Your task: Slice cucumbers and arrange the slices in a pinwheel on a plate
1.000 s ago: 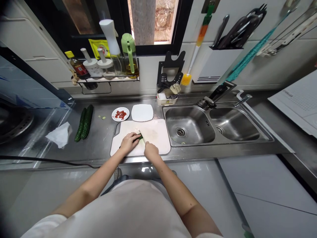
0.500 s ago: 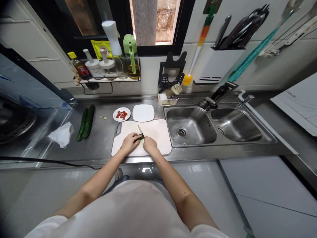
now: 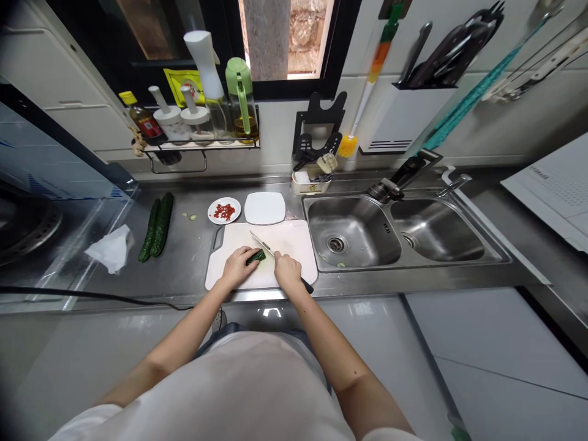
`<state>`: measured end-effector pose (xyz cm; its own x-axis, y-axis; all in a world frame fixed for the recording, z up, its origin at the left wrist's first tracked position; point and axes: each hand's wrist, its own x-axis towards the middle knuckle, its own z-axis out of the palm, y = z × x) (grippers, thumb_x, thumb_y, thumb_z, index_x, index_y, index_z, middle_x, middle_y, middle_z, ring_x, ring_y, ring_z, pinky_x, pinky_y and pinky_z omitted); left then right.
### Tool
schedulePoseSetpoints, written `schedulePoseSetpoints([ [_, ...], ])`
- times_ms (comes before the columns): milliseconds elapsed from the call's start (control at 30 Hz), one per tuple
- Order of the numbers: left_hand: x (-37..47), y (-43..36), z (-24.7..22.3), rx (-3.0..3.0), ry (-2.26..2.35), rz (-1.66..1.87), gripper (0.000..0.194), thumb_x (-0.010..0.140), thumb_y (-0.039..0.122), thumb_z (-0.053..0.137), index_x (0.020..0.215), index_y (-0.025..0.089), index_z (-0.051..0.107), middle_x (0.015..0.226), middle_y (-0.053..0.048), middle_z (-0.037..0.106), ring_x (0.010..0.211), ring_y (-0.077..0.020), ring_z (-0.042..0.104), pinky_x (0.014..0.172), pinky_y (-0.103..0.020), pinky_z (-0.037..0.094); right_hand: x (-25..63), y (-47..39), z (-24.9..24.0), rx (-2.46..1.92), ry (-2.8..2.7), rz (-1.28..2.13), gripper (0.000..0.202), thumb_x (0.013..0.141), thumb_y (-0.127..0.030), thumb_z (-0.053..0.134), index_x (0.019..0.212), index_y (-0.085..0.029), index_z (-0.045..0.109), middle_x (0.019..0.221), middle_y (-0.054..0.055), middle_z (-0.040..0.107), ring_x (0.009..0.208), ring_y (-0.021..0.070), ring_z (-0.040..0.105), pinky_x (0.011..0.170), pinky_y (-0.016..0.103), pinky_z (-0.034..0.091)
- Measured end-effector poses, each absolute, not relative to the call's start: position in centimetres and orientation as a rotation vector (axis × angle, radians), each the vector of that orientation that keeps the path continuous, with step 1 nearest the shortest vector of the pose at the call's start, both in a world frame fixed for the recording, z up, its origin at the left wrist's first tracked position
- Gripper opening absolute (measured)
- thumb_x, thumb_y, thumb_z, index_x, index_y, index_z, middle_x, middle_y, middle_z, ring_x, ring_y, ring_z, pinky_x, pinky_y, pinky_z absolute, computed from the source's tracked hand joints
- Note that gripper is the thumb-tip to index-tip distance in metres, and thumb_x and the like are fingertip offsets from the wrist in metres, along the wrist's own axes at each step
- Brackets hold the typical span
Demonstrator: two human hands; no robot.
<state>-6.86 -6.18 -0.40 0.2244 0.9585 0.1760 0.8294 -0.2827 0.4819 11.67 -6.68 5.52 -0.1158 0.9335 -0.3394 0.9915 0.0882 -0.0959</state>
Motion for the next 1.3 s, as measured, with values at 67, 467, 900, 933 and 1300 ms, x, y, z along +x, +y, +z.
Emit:
schedulePoseSetpoints([
  [67, -6.9, -6.5, -0.5, 2.149, 1.752, 0.774, 0.027, 0.089, 0.036, 0.056, 0.111, 0.025, 0.067, 0.103, -0.005, 0.065, 0.097, -0.0197, 0.06, 0.085, -0.031, 0.047, 11.8, -6.9, 5.6, 1.967, 2.15, -0.417, 0.035, 0.101, -0.027, 0.026, 0.122, -0.021, 0.053, 0.105, 0.012, 0.064, 0.094, 0.0208, 0.062, 0.079, 0.03, 0.04],
  [467, -6.4, -5.5, 3.4, 2.118, 1.907, 0.849, 0.031, 0.09, 0.044, 0.055, 0.112, 0.026, 0.067, 0.115, -0.008, 0.063, 0.113, -0.027, 0.051, 0.104, -0.047, 0.031, 12.8, -7.4, 5.5, 2.0, 2.34, -0.236, 0.041, 0.095, -0.022, 0.039, 0.135, -0.022, 0.052, 0.11, 0.014, 0.058, 0.102, 0.0253, 0.047, 0.088, 0.035, 0.027],
  [900, -6.0, -3.7, 3.1, 1.907, 1.667, 0.838, 0.014, 0.083, 0.035, 0.064, 0.086, 0.023, 0.07, 0.097, -0.005, 0.069, 0.094, -0.0209, 0.06, 0.094, -0.039, 0.043, 13.3, -7.6, 5.9, 1.949, 2.387, -0.226, 0.045, 0.093, -0.021, 0.044, 0.138, -0.023, 0.05, 0.11, 0.014, 0.057, 0.099, 0.0256, 0.044, 0.087, 0.036, 0.025],
  [933, -6.0, -3.5, 2.9, 1.833, 1.686, 0.876, 0.014, 0.083, 0.035, 0.064, 0.085, 0.022, 0.07, 0.092, -0.004, 0.069, 0.087, -0.0189, 0.061, 0.086, -0.034, 0.046, 13.5, -7.6, 5.8, 1.951, 2.384, -0.225, 0.045, 0.093, -0.02, 0.045, 0.137, -0.023, 0.05, 0.11, 0.014, 0.057, 0.099, 0.0257, 0.044, 0.087, 0.036, 0.025],
  [1300, -11.2, -0.2, -1.3, 1.154, 2.084, 0.994, 0.024, 0.077, 0.041, 0.063, 0.084, 0.018, 0.066, 0.073, -0.002, 0.067, 0.066, -0.0135, 0.06, 0.066, -0.024, 0.046, 16.8, -7.8, 4.3, 2.164, 2.192, -0.194, 0.043, 0.09, -0.025, 0.052, 0.133, -0.025, 0.054, 0.108, 0.01, 0.059, 0.101, 0.0242, 0.048, 0.087, 0.034, 0.026],
])
